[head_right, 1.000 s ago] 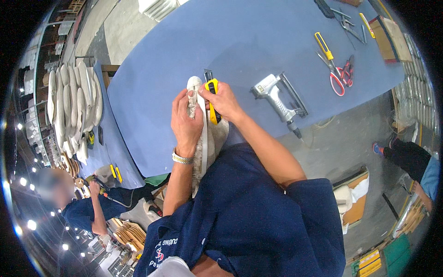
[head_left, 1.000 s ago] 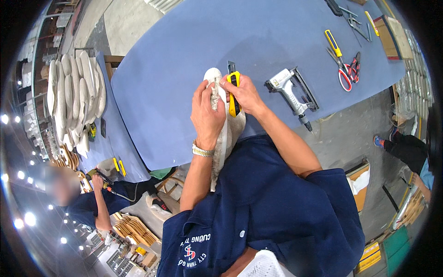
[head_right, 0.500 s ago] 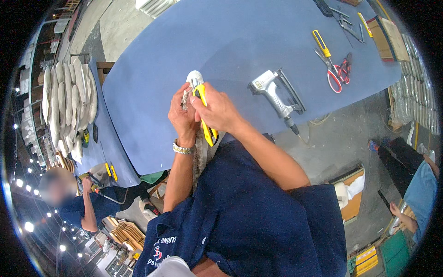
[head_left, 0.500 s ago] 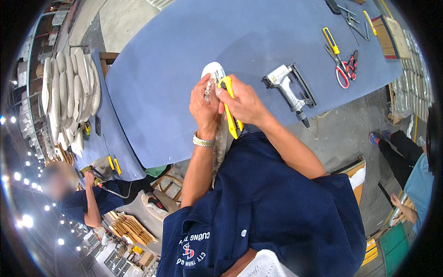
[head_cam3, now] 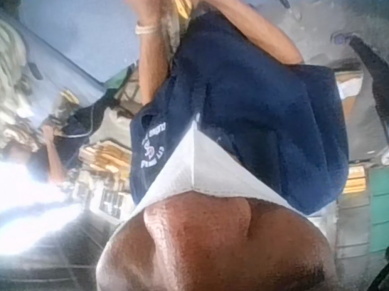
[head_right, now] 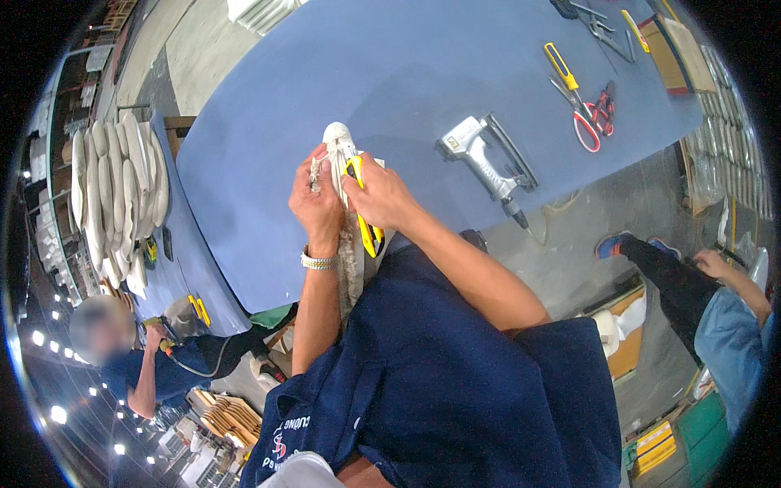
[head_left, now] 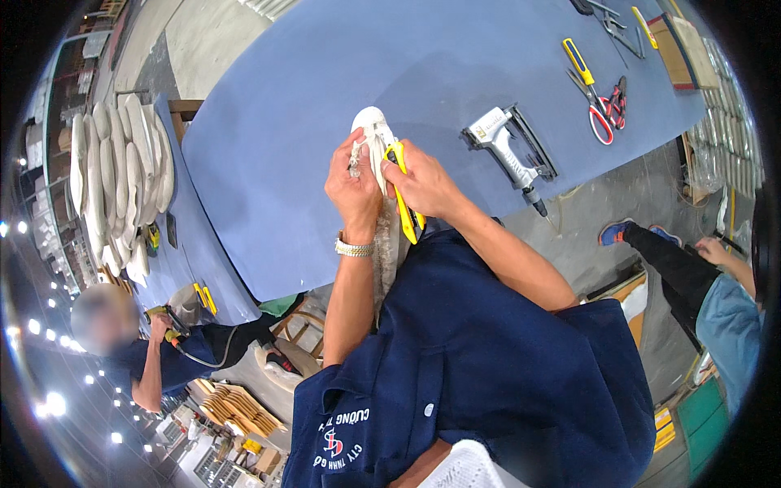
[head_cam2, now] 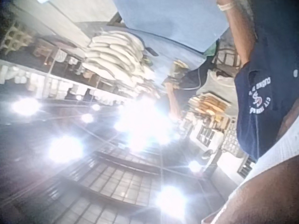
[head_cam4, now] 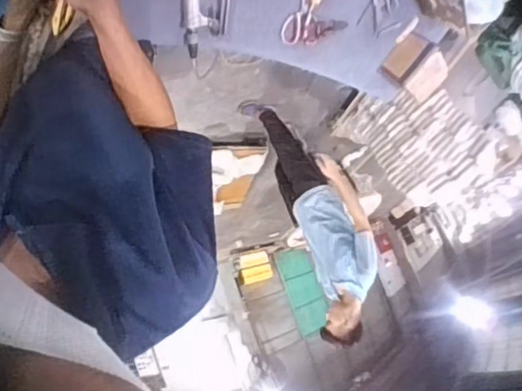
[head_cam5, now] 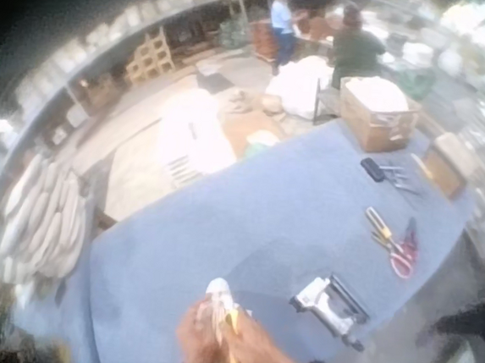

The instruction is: The person staples fabric onto a foam cushion using a pneumatic staple gun, then trims excess fabric with a utility knife. They repeat this process on multiple cushions, folding and securing the fabric edges before moving each finished unit aside.

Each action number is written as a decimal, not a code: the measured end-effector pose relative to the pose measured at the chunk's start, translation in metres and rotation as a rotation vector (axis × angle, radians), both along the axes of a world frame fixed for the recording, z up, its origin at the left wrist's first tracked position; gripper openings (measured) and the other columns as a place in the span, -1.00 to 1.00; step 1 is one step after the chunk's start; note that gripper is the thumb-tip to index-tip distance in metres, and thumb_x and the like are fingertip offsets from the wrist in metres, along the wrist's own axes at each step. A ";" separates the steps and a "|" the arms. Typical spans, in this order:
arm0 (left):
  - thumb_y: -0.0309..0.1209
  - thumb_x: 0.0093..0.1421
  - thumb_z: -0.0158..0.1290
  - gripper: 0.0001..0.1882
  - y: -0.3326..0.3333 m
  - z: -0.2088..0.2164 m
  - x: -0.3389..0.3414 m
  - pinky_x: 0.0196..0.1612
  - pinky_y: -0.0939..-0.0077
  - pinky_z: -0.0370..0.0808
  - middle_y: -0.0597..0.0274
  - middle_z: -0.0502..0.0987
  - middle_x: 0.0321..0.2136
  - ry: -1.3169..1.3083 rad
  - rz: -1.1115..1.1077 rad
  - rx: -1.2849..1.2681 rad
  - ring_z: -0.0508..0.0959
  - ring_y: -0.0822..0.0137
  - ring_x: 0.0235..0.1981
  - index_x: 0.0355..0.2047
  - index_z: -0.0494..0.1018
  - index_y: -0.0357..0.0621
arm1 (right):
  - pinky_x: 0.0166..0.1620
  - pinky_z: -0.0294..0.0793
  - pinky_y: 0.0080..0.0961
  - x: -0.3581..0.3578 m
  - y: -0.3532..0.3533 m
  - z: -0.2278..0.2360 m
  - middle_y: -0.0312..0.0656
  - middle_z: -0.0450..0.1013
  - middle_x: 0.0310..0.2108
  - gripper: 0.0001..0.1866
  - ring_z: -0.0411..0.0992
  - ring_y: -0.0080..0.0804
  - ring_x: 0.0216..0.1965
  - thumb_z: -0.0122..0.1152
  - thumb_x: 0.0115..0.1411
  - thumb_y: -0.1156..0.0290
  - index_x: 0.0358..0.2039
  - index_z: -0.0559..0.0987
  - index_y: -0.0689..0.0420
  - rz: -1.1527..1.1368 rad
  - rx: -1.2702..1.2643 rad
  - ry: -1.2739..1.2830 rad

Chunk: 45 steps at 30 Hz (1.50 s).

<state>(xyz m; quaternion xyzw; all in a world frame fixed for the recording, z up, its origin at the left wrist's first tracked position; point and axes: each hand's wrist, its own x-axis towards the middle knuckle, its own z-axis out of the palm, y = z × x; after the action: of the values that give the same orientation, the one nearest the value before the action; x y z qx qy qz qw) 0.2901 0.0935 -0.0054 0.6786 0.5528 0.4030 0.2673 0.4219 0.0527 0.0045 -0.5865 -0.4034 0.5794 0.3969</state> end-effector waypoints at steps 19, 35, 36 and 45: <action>-0.47 0.35 0.13 -0.87 -0.002 0.005 0.000 -0.03 0.33 0.58 0.11 0.67 -0.02 0.081 -0.029 -0.048 0.66 0.18 -0.05 -0.15 0.57 -0.25 | -0.23 0.60 -0.10 0.006 0.009 0.019 0.10 0.58 -0.51 -0.59 0.64 0.06 -0.39 0.02 0.33 0.27 -0.13 0.38 0.48 0.028 -0.134 0.065; -0.39 0.40 0.11 -0.80 0.000 0.001 0.007 -0.04 0.37 0.60 0.08 0.69 -0.03 0.043 0.004 -0.110 0.70 0.23 -0.08 -0.08 0.59 -0.23 | 0.00 0.48 0.11 0.010 0.014 0.019 0.43 0.53 -0.27 -0.55 0.53 0.40 -0.12 -0.01 0.32 0.24 -0.12 0.38 0.50 0.052 -0.098 -0.183; -0.38 0.40 0.11 -0.79 0.000 0.005 0.009 -0.04 0.38 0.60 0.08 0.69 -0.04 0.058 0.006 -0.121 0.70 0.23 -0.09 -0.07 0.59 -0.23 | 0.00 0.48 0.11 0.009 0.015 0.016 0.43 0.53 -0.26 -0.55 0.53 0.40 -0.11 -0.01 0.32 0.24 -0.11 0.38 0.49 0.050 -0.085 -0.184; -0.39 0.38 0.14 -0.77 -0.001 0.005 0.010 -0.15 0.38 0.60 0.03 0.71 -0.14 0.034 0.009 -0.088 0.71 0.27 -0.20 -0.03 0.63 -0.18 | -0.33 0.49 -0.15 0.026 0.028 0.002 0.03 0.50 -0.51 -0.68 0.54 -0.14 -0.46 0.06 0.32 0.27 -0.23 0.40 0.36 0.199 -0.091 -0.226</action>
<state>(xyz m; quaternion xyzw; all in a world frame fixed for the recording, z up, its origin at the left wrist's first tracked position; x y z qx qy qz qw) 0.2999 0.0927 -0.0008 0.6703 0.5776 0.3680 0.2857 0.4478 0.0812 0.0068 -0.6227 -0.4748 0.5638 0.2627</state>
